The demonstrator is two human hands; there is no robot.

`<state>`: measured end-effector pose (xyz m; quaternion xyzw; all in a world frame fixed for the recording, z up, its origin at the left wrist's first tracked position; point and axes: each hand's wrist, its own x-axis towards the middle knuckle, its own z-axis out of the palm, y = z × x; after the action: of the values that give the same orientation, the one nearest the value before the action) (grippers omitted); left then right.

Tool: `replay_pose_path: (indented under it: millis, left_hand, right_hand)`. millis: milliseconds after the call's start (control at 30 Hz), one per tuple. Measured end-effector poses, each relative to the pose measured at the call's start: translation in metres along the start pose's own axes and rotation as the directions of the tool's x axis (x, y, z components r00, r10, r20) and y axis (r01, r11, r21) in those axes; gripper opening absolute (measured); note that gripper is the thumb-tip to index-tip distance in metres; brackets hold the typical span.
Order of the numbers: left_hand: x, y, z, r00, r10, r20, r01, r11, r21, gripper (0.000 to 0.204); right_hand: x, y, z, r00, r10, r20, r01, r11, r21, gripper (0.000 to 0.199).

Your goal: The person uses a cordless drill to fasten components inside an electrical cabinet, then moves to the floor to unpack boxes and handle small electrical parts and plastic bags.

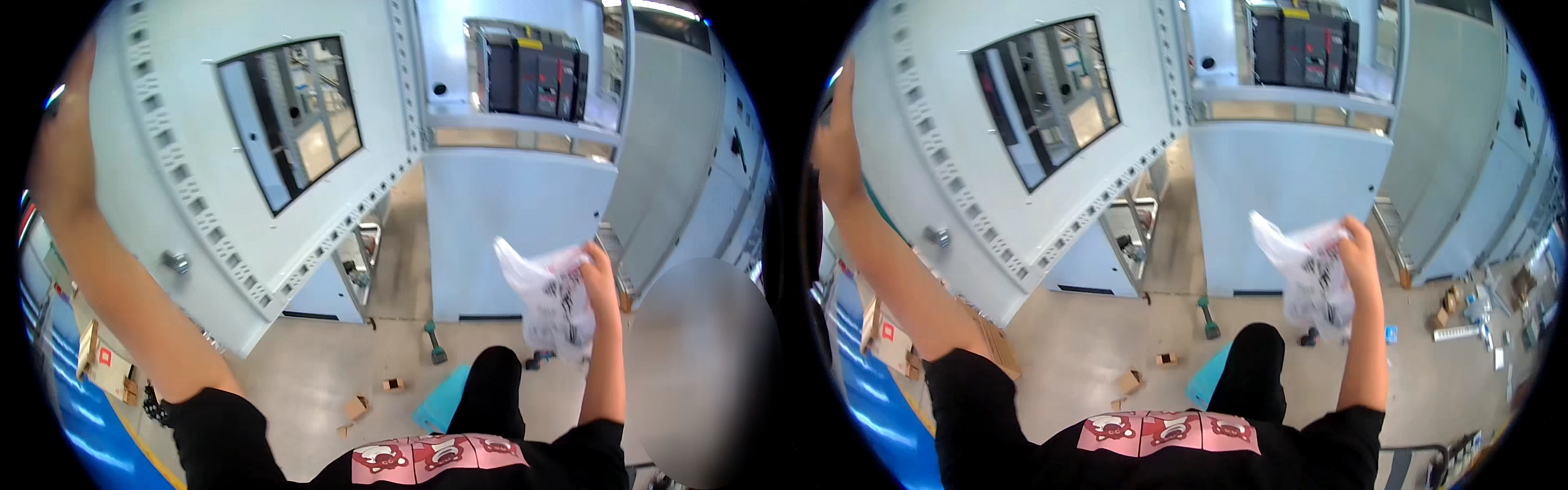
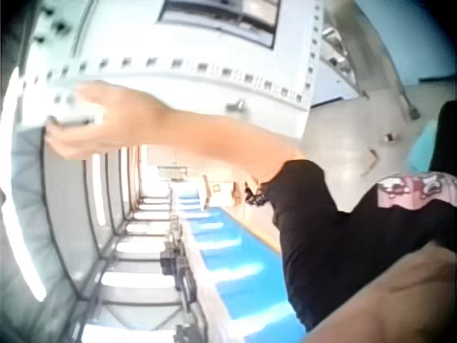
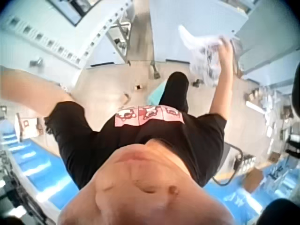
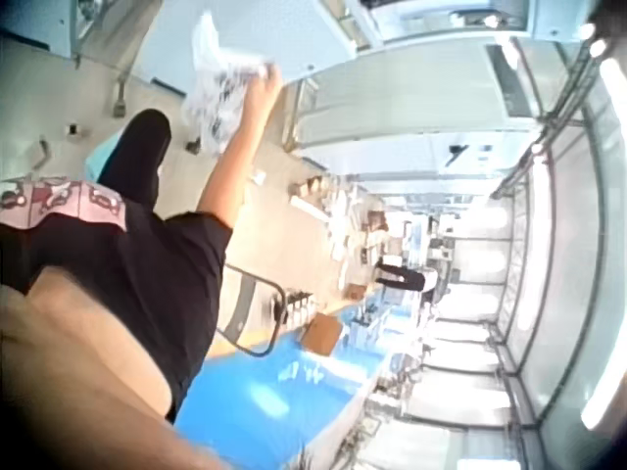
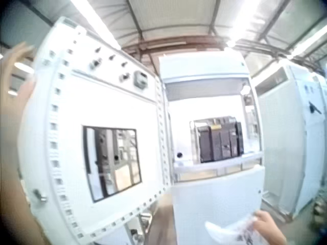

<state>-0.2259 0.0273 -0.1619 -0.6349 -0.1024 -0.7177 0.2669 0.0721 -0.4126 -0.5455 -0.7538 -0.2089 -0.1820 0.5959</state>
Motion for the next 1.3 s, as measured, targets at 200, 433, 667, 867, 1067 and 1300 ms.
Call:
replay_pose_path:
  millis: [200, 433, 667, 867, 1067, 1300]
  left_hand:
    - [-0.113, -0.092, -0.076, 0.878, -0.476, 0.044, 0.463, 0.822, -0.332, 0.06]
    - [-0.172, -0.056, -0.069, 0.704, -0.329, 0.63, 0.698, 0.152, -0.7, 0.052]
    - [-0.174, 0.087, -0.093, 0.836, -0.032, 0.547, 0.547, -0.002, -0.837, 0.091]
    - [-0.117, 0.277, -0.099, 0.985, 0.009, 0.17, 0.17, -0.119, -0.978, 0.105]
    - [-0.091, 0.418, -0.1, 0.972, -0.014, 0.233, 0.234, 0.042, -0.971, 0.098]
    - [-0.087, 0.489, -0.081, 0.949, 0.075, 0.306, 0.279, 0.25, -0.927, 0.091]
  right_hand:
    - [-0.101, -0.006, -0.081, 0.97, 0.067, -0.232, -0.051, 0.996, 0.076, 0.006]
    - [-0.179, 0.018, -0.072, 0.951, 0.197, -0.238, -0.139, 0.96, 0.241, 0.009]
    - [-0.216, -0.029, -0.104, 0.912, 0.205, -0.356, -0.139, 0.97, 0.202, 0.012]
    - [-0.268, -0.053, -0.097, 0.831, 0.214, -0.513, -0.09, 0.962, 0.256, 0.012]
    - [-0.343, -0.089, -0.093, 0.737, 0.235, -0.633, -0.144, 0.971, 0.193, 0.009]
    - [-0.42, -0.104, -0.099, 0.607, 0.245, -0.756, -0.286, 0.955, 0.08, 0.006]
